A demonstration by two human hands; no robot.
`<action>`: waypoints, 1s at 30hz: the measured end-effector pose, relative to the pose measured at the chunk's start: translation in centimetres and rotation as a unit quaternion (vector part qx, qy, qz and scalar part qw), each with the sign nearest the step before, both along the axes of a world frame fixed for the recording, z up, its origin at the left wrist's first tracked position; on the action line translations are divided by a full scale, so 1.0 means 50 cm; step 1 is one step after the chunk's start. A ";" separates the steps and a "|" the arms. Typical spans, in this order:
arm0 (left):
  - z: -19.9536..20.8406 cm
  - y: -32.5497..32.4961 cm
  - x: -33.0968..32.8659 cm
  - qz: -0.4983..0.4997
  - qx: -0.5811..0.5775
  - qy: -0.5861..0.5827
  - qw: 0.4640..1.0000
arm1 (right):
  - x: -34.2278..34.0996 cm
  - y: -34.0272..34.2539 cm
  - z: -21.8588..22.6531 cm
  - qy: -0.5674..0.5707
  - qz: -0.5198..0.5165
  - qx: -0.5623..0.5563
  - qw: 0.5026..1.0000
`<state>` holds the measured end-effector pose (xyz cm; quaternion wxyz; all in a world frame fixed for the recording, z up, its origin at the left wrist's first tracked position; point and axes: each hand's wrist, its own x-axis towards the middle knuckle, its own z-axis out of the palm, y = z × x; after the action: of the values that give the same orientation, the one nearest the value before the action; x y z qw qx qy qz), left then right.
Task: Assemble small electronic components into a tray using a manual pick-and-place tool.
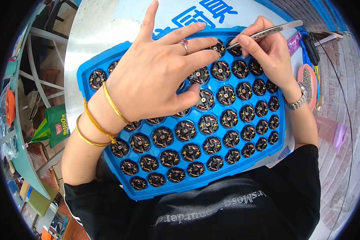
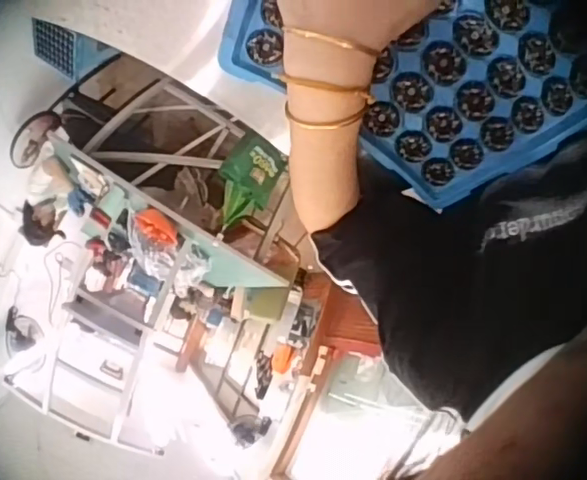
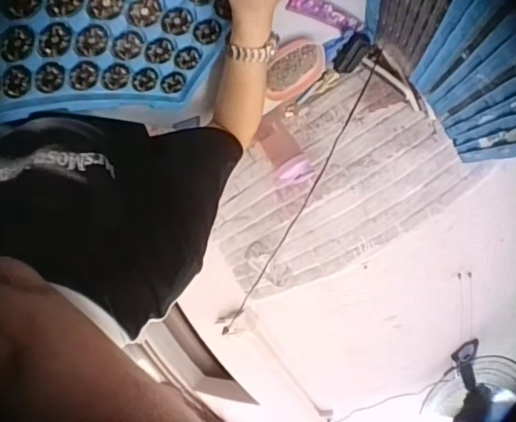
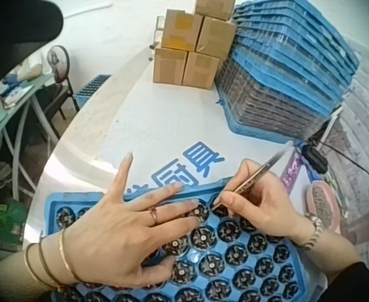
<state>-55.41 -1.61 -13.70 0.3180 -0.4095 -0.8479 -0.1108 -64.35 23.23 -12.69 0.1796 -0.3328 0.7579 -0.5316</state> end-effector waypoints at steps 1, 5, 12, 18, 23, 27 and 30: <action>0.043 0.007 0.030 0.073 -0.048 -0.252 0.964 | 0.002 -0.004 0.001 0.003 0.003 0.010 1.000; 0.045 0.007 0.031 0.078 -0.055 -0.256 0.962 | -0.003 -0.002 -0.001 0.001 0.002 0.005 1.000; 0.046 0.009 0.030 0.078 -0.056 -0.258 0.961 | -0.003 -0.003 -0.004 0.001 0.000 0.002 1.000; 0.043 0.011 0.029 0.077 -0.054 -0.257 0.962 | -0.003 0.001 -0.006 0.009 0.001 0.011 1.000; 0.045 0.010 0.028 0.076 -0.057 -0.256 0.962 | -0.002 0.004 -0.006 0.021 0.002 0.003 1.000; 0.044 0.011 0.027 0.078 -0.059 -0.258 0.961 | -0.002 -0.001 -0.007 0.011 0.004 0.007 1.000; 0.045 0.011 0.027 0.078 -0.059 -0.259 0.961 | -0.003 -0.002 -0.008 0.014 0.004 -0.004 1.000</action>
<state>-54.08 -1.07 -11.43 0.0703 -0.3173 -0.9357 -0.1376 -64.50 23.15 -13.08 0.1703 -0.3440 0.7568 -0.5291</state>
